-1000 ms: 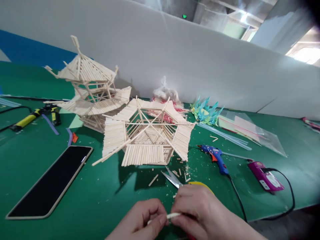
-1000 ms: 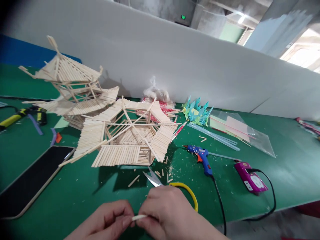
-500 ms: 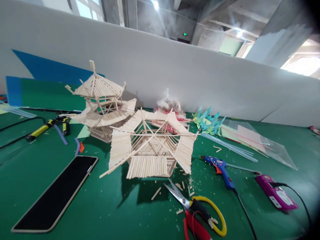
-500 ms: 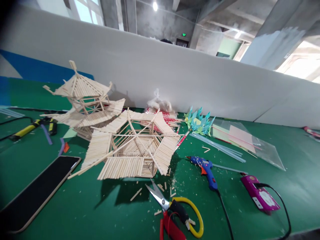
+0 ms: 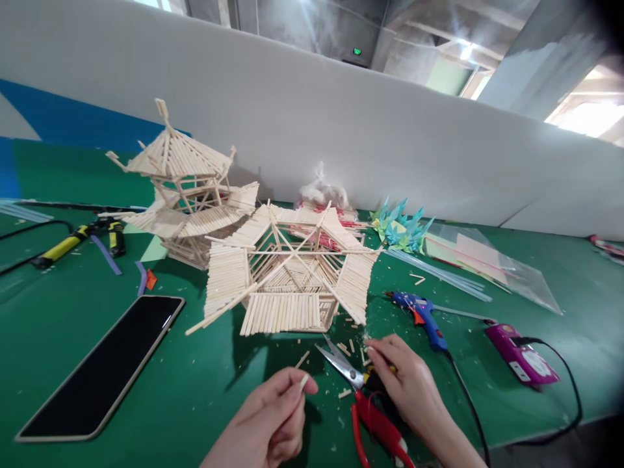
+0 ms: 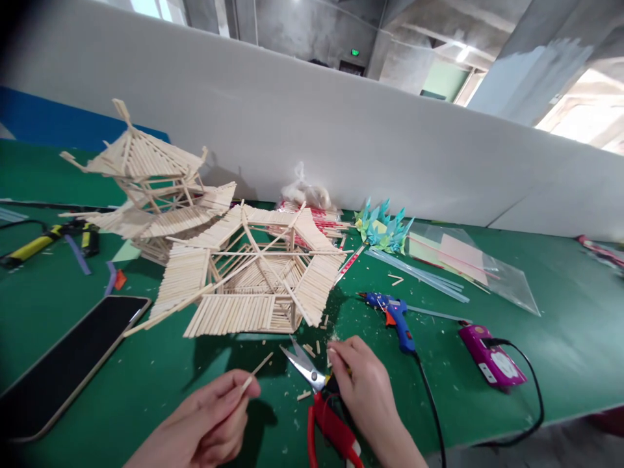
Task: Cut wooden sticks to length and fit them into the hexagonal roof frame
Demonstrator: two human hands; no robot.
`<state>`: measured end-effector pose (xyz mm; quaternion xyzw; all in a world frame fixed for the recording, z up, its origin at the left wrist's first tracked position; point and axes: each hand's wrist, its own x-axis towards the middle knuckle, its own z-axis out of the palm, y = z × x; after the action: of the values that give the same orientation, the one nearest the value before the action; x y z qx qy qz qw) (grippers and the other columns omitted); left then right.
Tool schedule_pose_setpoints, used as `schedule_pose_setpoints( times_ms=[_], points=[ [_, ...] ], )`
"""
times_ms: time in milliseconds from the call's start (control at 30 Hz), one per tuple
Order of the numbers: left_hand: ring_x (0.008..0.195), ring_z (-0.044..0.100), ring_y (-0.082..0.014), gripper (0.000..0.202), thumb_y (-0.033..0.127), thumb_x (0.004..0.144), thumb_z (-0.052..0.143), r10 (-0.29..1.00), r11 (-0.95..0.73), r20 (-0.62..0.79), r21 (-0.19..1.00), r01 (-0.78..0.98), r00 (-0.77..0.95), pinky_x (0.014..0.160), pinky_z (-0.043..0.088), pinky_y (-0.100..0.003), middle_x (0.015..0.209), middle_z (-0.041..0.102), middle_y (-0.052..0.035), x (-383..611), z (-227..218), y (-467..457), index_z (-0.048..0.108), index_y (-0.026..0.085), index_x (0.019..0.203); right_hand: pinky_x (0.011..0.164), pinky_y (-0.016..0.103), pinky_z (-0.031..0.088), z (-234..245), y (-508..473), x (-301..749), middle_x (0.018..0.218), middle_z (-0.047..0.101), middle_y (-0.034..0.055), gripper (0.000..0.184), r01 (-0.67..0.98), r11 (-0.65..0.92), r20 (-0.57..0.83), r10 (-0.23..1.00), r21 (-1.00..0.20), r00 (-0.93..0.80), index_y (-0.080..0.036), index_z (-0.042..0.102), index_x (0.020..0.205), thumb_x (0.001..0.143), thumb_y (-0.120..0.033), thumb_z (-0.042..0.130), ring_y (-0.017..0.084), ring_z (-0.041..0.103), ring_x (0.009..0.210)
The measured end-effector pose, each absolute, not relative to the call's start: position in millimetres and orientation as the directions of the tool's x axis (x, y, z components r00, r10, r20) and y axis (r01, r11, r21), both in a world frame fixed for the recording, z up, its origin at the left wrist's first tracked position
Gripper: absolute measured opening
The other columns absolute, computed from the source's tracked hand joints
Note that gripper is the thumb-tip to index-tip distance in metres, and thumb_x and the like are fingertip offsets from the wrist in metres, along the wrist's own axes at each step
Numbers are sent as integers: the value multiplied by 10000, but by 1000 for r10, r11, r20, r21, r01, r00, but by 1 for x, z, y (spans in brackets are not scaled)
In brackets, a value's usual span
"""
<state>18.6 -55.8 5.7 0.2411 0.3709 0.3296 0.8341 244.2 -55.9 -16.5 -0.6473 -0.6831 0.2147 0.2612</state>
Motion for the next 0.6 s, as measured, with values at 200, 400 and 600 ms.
schedule_pose_setpoints(
  times_ms=[200,400,600],
  points=[
    [374,221,-49,152,314,802,528,749,639,-387,636,-432,537,405,179,-210,413,414,93,41,-3,-49,542,171,752,728,364,439,-13,-46,258,902,575,85,249,901,83,126,992,-427,-31,-189,629,987,833,-285,460,230,545,847],
    [305,346,-45,233,396,747,587,737,622,-344,681,-385,582,328,186,-177,406,575,33,59,-8,-48,503,182,712,659,269,457,6,-60,214,819,612,44,201,396,111,78,992,-912,-99,-215,627,925,841,-311,472,160,577,741],
    [378,455,-74,284,435,677,655,761,587,-315,708,-393,567,398,307,-188,449,600,16,62,-1,-46,562,167,680,557,254,424,12,-52,190,659,556,23,223,172,182,174,983,-968,-57,-170,632,721,803,-338,510,138,536,596]
  ],
)
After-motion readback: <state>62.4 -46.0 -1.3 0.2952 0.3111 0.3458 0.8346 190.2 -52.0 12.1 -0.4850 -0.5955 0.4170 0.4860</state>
